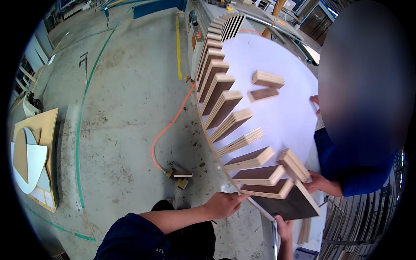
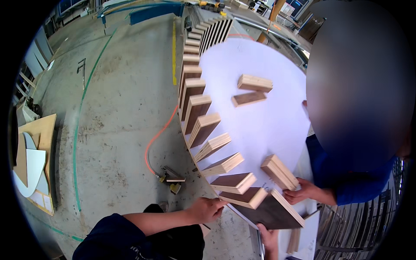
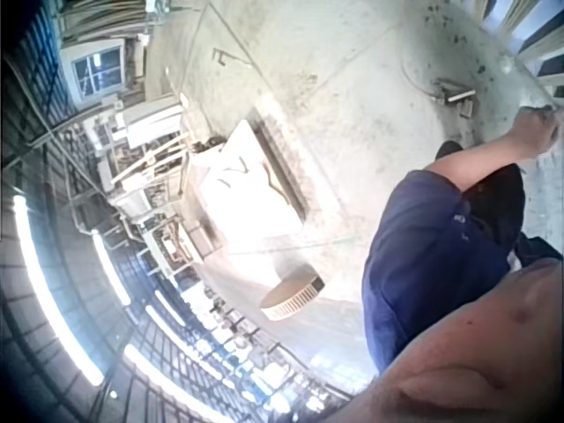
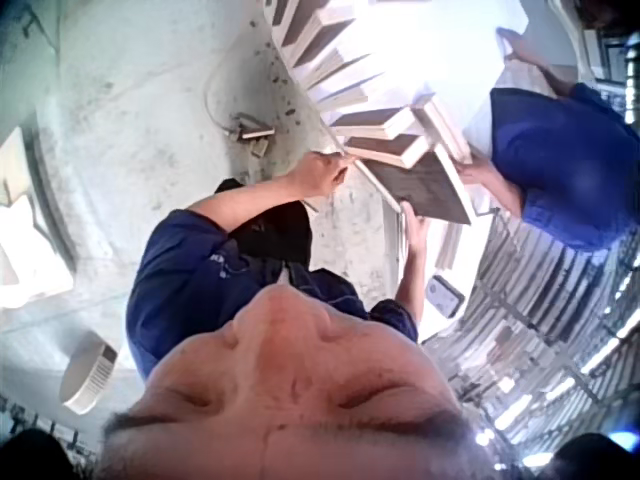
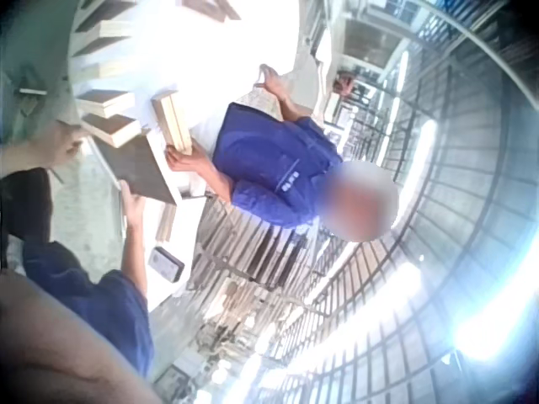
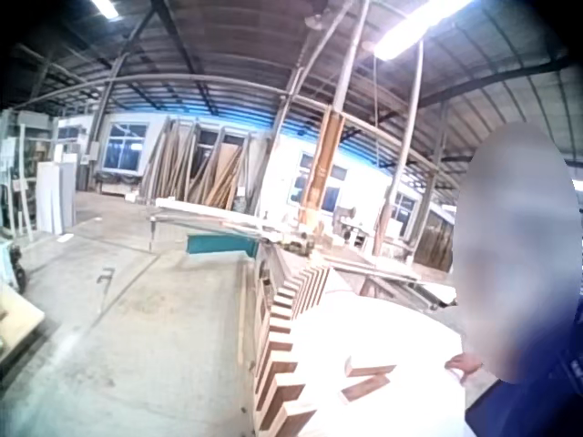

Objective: The person assembles a curved wooden structure by attaching vertical slats to a base using a pneumatic nail gun. They position each slat, secure it with nails, and then fit a larger dark panel into the frame.

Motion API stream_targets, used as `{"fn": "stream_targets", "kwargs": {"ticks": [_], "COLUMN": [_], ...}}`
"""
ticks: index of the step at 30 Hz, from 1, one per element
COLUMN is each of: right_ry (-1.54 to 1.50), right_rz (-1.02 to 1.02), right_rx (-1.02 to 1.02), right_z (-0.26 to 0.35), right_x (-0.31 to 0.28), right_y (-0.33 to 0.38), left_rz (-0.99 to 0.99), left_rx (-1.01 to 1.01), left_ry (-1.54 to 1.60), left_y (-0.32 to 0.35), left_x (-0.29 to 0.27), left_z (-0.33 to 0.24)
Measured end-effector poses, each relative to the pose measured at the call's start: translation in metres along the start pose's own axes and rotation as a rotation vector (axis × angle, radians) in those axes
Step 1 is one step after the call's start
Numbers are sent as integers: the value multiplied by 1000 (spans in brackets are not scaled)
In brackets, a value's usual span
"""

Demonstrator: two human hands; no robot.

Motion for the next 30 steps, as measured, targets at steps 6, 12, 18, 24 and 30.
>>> {"fn": "stream_targets", "kwargs": {"ticks": [6, 12, 18, 24, 30], "right_ry": [104, -407, -907, -947, -1003], "right_rz": [-50, -77, 202, 361, 487], "right_rx": [-39, -114, -4, 64, 269], "right_z": [64, 97, 138, 177, 192], "right_x": [46, 143, 296, 441, 563], "right_y": [52, 136, 170, 203, 225], "left_rz": [453, 534, 62, -77, -206], "left_rx": [-314, -409, -223, -224, -173], "left_ry": [-20, 361, 622, 642, 404], "left_y": [-5, 35, 66, 106, 150], "left_x": [-111, -216, -305, -441, -551], "left_z": [-94, -142, -157, -136, -87]}}
Point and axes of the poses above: each hand's wrist, its own y-axis away from the middle knuckle, its own x-axis out of the palm, z = x × y, the point moved 1 cm from there along -y, towards the middle knuckle, and after that the axes turned 8 degrees about -y, right-handed, at the moved point
